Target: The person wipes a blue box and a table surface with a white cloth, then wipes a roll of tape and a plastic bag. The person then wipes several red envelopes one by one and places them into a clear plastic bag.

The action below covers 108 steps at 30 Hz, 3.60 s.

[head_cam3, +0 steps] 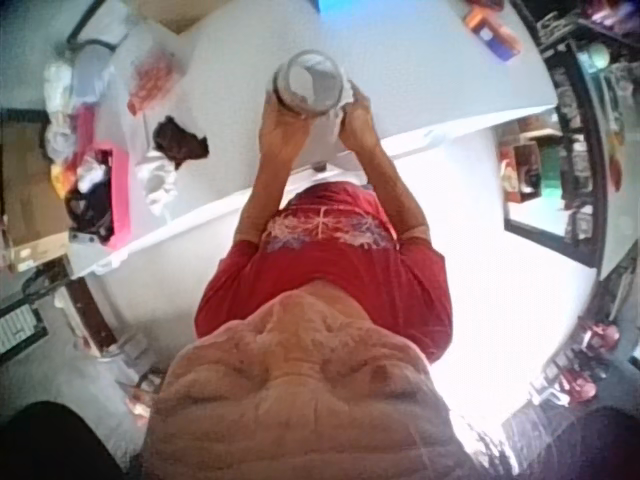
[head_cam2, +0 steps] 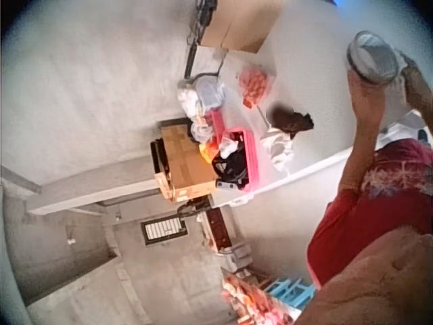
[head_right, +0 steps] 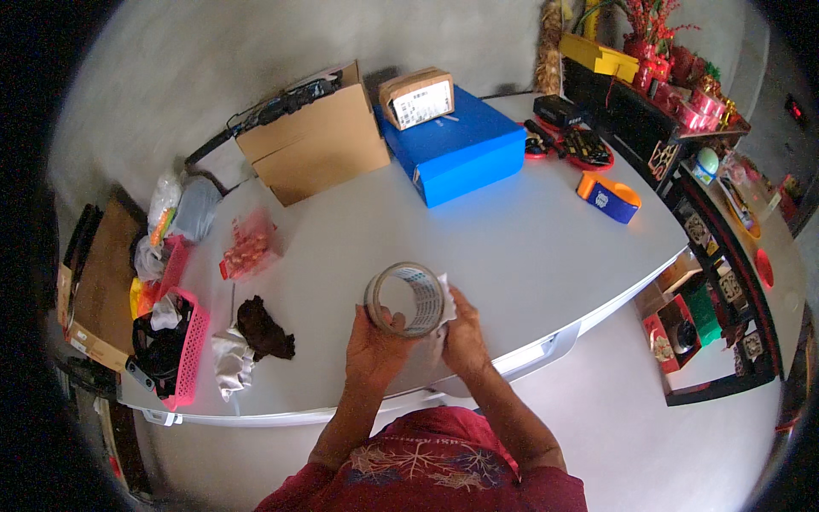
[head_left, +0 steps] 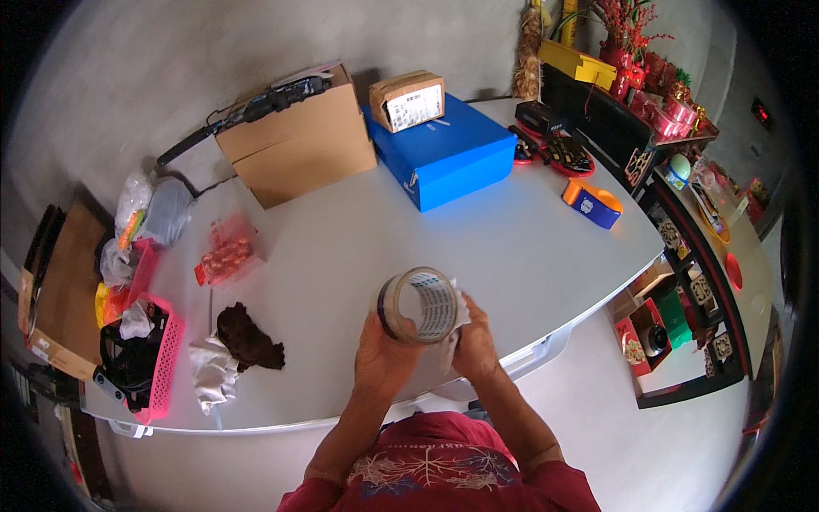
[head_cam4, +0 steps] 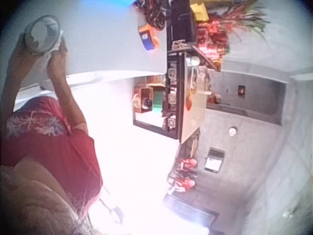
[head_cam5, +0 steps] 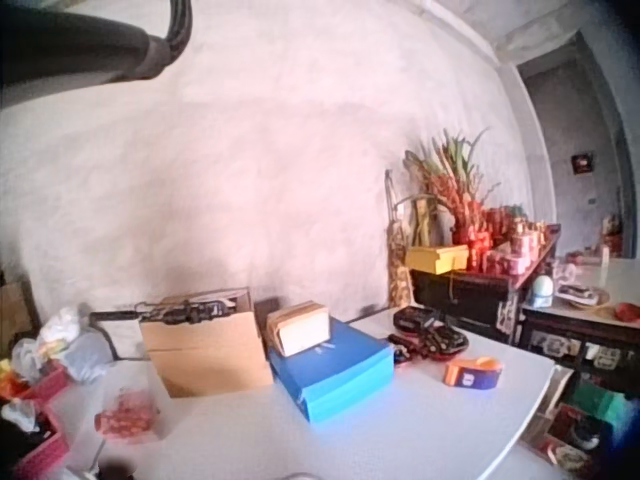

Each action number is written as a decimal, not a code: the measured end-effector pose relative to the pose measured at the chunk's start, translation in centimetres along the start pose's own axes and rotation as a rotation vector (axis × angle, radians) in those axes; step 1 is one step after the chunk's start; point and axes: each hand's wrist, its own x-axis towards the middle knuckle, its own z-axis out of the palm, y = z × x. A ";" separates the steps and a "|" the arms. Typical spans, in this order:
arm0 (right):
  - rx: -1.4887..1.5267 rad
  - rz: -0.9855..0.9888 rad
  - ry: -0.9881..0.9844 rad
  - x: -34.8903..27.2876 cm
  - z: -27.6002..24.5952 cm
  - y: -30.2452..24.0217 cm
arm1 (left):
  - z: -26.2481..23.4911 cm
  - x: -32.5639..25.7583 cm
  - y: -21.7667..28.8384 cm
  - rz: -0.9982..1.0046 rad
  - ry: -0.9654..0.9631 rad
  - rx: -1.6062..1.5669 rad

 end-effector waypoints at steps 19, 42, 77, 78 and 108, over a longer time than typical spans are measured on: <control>-0.865 -0.638 -0.233 3.1 -12.3 -11.5 | 9.1 13.8 -6.0 1.079 -0.396 1.839; -1.159 -0.542 -0.218 6.5 -17.9 -8.0 | 10.2 40.4 -6.9 1.134 -0.261 2.434; -1.327 -0.709 -0.014 5.7 -16.7 -6.0 | -11.4 10.1 31.7 0.800 1.713 1.784; -1.346 -0.706 0.005 5.5 -16.8 -6.0 | -11.6 10.3 32.7 0.660 1.672 1.782; -1.320 -0.725 0.093 5.8 -15.7 -6.3 | -4.0 0.1 21.4 0.687 0.518 0.958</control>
